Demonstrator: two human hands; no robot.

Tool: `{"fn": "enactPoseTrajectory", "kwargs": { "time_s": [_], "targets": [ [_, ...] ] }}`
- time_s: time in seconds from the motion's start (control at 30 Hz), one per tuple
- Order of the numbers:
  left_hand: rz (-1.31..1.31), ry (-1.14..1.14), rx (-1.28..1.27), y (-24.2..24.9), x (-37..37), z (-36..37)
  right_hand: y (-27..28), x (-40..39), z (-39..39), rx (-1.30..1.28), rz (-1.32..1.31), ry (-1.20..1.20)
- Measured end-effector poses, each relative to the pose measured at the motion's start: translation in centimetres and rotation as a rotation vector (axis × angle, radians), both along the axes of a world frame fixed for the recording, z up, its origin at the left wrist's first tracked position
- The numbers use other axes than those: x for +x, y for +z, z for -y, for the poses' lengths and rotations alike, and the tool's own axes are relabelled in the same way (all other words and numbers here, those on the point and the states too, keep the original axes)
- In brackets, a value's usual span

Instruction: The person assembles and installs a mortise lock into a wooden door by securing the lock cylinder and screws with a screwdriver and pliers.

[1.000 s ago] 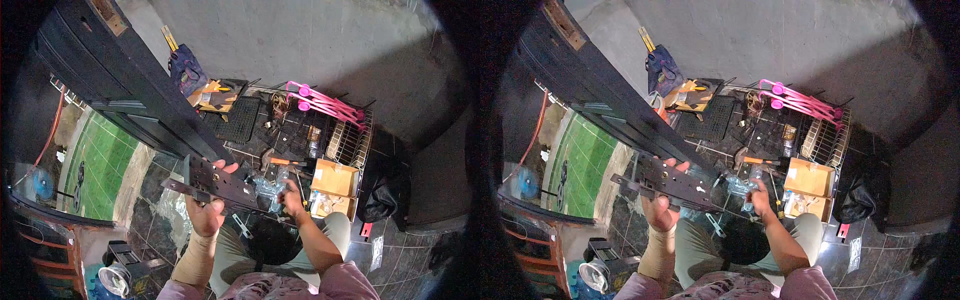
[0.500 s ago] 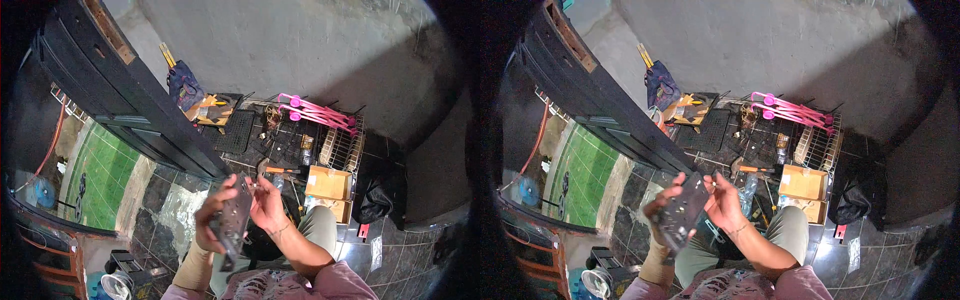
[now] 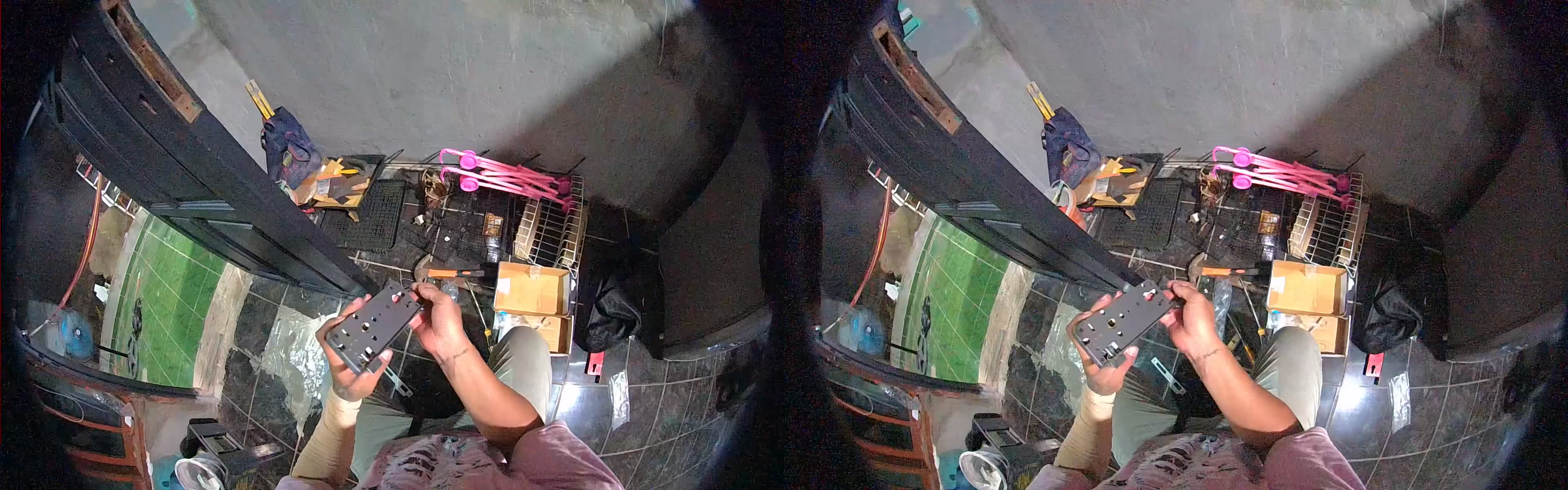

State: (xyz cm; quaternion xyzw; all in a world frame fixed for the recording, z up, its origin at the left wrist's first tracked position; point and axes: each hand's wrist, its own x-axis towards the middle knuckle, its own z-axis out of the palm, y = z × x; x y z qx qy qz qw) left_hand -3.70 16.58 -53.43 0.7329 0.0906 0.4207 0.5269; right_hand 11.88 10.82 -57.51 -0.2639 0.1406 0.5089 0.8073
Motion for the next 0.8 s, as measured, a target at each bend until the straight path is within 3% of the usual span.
{"fn": "enactPoseTrajectory", "kwargs": {
  "time_s": [0.13,0.2,0.33,0.43,0.5,0.57,0.63,0.7,0.73,0.8],
  "targets": [
    [-0.104,0.092,0.032,-1.6,-1.0,0.0,-1.8,0.9,1.8,-0.026,0.064,0.000],
    [-0.064,0.021,-0.361,-3.1,-0.8,1.4,-1.7,1.1,1.9,-0.110,0.033,-0.058],
    [-0.048,-0.362,-0.978,-5.4,-1.0,2.4,-4.3,2.5,2.4,-0.131,0.210,-0.154],
    [0.092,-0.571,-1.238,-13.0,-2.3,2.3,-6.0,4.4,3.1,-0.159,0.397,-0.179],
    [0.315,-0.408,-1.563,-12.7,-1.1,3.8,-7.5,5.0,4.0,-0.189,0.343,-0.143],
    [0.255,-0.224,-1.620,-15.2,-0.2,4.2,-8.1,4.9,4.7,-0.280,0.340,-0.095],
    [0.186,-0.176,-1.759,-19.6,0.7,3.7,-10.1,5.7,5.3,-0.347,0.371,0.000],
    [0.295,-0.208,-1.839,-23.0,1.9,3.7,-9.9,5.8,5.3,-0.378,0.385,0.004],
    [0.285,-0.097,-1.777,-23.0,2.9,4.2,-11.3,6.9,4.5,-0.411,0.402,0.016],
    [0.177,-0.207,-1.879,-27.7,2.4,4.1,-17.0,7.5,5.1,-0.512,0.398,0.037]
  ]
}}
